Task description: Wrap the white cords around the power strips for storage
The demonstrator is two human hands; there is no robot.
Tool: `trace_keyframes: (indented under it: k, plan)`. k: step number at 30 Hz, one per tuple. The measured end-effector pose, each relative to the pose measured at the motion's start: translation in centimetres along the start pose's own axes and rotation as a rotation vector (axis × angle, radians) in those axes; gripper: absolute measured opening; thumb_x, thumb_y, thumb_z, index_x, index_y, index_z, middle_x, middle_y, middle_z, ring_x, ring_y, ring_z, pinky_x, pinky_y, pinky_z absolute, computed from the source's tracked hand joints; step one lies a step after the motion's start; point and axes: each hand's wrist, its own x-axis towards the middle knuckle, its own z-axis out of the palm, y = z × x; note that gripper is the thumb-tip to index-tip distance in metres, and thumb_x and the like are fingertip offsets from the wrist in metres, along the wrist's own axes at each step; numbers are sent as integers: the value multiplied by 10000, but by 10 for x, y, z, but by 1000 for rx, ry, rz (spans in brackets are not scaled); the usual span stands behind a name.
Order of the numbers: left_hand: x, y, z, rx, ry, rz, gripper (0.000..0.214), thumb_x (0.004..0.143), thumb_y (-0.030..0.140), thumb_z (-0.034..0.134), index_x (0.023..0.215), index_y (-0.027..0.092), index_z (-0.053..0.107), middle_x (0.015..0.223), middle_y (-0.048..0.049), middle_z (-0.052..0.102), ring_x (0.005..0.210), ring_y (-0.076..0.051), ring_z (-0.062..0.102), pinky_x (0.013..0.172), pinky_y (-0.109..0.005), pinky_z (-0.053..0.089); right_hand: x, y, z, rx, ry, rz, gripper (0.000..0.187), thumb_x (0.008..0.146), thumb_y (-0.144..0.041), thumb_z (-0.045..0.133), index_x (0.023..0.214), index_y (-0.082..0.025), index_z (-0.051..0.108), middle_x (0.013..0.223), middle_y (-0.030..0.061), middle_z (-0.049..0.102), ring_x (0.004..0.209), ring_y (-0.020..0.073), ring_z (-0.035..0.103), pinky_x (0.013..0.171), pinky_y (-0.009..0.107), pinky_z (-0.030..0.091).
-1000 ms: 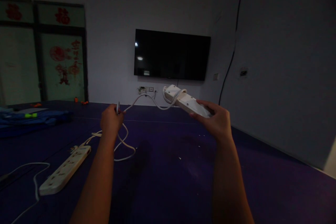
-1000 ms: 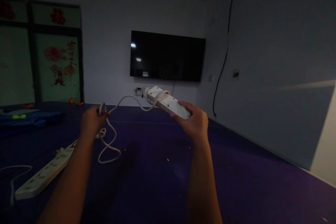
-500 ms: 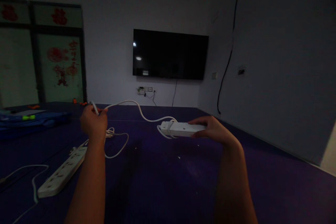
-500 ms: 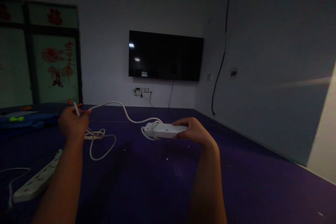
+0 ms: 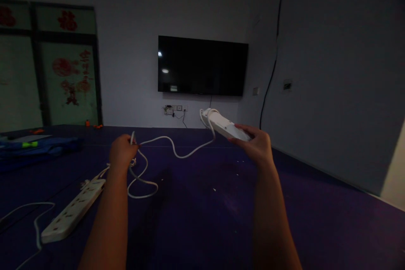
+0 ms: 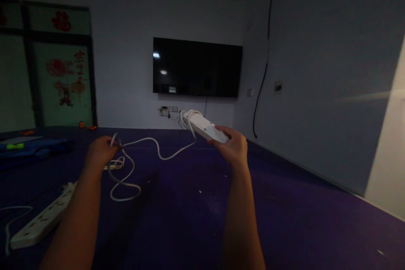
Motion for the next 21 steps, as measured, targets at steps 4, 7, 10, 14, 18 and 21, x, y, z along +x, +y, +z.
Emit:
trace_keyframes:
  k: [4, 7, 10, 14, 18, 21]
  plan:
    - [-4, 14, 15, -65, -98, 21, 287, 614, 185, 676, 491, 228, 420, 439, 14, 488, 576, -228, 597, 562, -292, 373, 0, 0, 4, -77, 10, -48, 471, 554, -377, 718, 996, -216, 695, 975, 72, 698, 862, 258, 646, 769, 391, 491]
    - [-10, 27, 25, -148, -170, 19, 283, 613, 210, 686, 496, 221, 428, 387, 32, 468, 491, -201, 573, 524, -275, 368, -1, -7, 9, -78, 6, -72, 477, 564, -383, 716, 1011, -217, 688, 988, 69, 696, 865, 253, 647, 767, 381, 493]
    - [-19, 40, 31, -244, -229, 27, 271, 638, 340, 685, 543, 208, 468, 370, 36, 476, 439, -179, 545, 483, -259, 364, -3, -16, 16, -90, -12, -98, 469, 574, -386, 715, 1012, -222, 686, 999, 66, 695, 867, 250, 647, 756, 374, 496]
    - [-36, 60, 33, -501, -295, 13, 337, 641, 487, 661, 635, 195, 494, 393, 54, 480, 364, -125, 472, 421, -230, 335, -8, -30, 27, -143, -48, -162, 429, 598, -373, 703, 1010, -253, 683, 1022, 43, 692, 897, 246, 643, 762, 368, 495]
    - [-49, 77, 33, -802, -440, -33, 337, 604, 411, 707, 612, 208, 438, 415, 68, 457, 343, -85, 432, 387, -206, 304, -13, -42, 40, -213, -45, -235, 404, 627, -355, 685, 1020, -264, 674, 1053, 37, 681, 945, 250, 626, 805, 388, 484]
    - [-52, 84, 36, -945, -585, -55, 299, 583, 309, 723, 588, 205, 443, 458, 54, 484, 359, -64, 421, 373, -193, 286, -14, -46, 46, -209, -41, -279, 402, 640, -356, 677, 1031, -263, 665, 1059, 33, 678, 966, 243, 617, 824, 386, 479]
